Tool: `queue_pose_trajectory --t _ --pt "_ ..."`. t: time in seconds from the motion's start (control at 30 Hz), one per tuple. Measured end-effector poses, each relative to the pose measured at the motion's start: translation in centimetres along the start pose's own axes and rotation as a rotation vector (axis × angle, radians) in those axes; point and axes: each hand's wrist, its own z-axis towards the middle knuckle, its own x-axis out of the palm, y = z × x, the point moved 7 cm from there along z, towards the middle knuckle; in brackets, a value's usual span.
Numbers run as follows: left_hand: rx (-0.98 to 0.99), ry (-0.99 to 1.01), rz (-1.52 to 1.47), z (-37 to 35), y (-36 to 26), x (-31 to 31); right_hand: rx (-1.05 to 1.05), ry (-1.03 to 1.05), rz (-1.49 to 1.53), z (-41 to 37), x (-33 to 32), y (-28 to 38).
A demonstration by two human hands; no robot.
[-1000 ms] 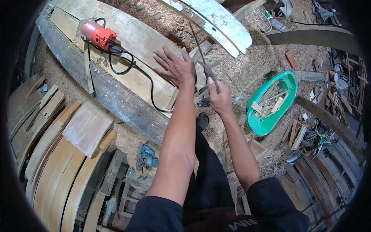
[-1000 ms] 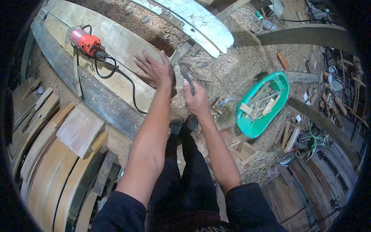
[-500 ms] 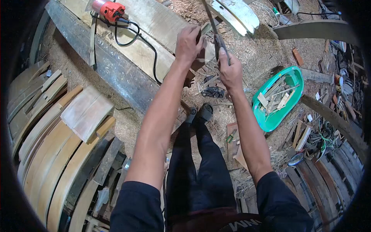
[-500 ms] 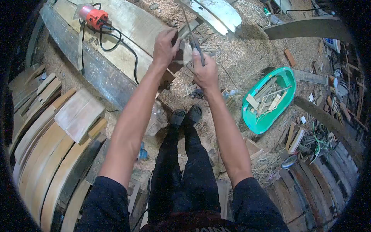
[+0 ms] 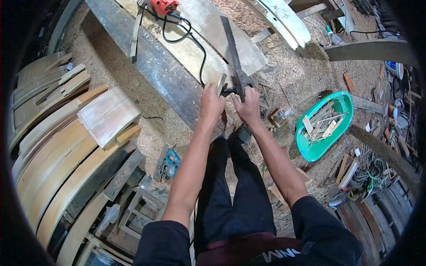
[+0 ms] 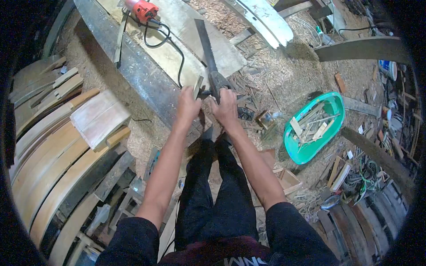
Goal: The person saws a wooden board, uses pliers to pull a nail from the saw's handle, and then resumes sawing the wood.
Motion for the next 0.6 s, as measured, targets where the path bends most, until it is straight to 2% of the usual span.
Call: queue_pose_trajectory --t 0.2,0.27,0.33,0.4,0.5,0.57,0.6 --pt "0.026 0.015 -0.056 1.3 1.3 -2.0 -0.003 -0.028 0.035 2.2 -0.4 1.6" --pt "0.05 0.017 -0.033 2.6 -0.5 -5.4 0.114 0.005 0.044 4.3 -0.1 2.8" --pt "0.146 -0.053 -0.031 5.2 -0.7 -8.7 0.147 -0.007 0.077 7.6 0.9 5.1" --pt "0.292 -0.155 0.008 8.7 0.0 -12.1 0.088 -0.058 0.115 11.5 2.4 8.5" --pt "0.256 -0.116 0.131 14.2 1.6 -16.9 0.077 -0.08 0.243 16.9 6.4 12.0" --pt "0.267 -0.214 0.118 18.0 3.0 -20.0 -0.002 -0.158 0.239 21.0 9.2 13.8" --pt "0.271 -0.264 0.111 19.9 3.7 -21.5 0.06 -0.11 0.256 23.0 9.4 15.7"
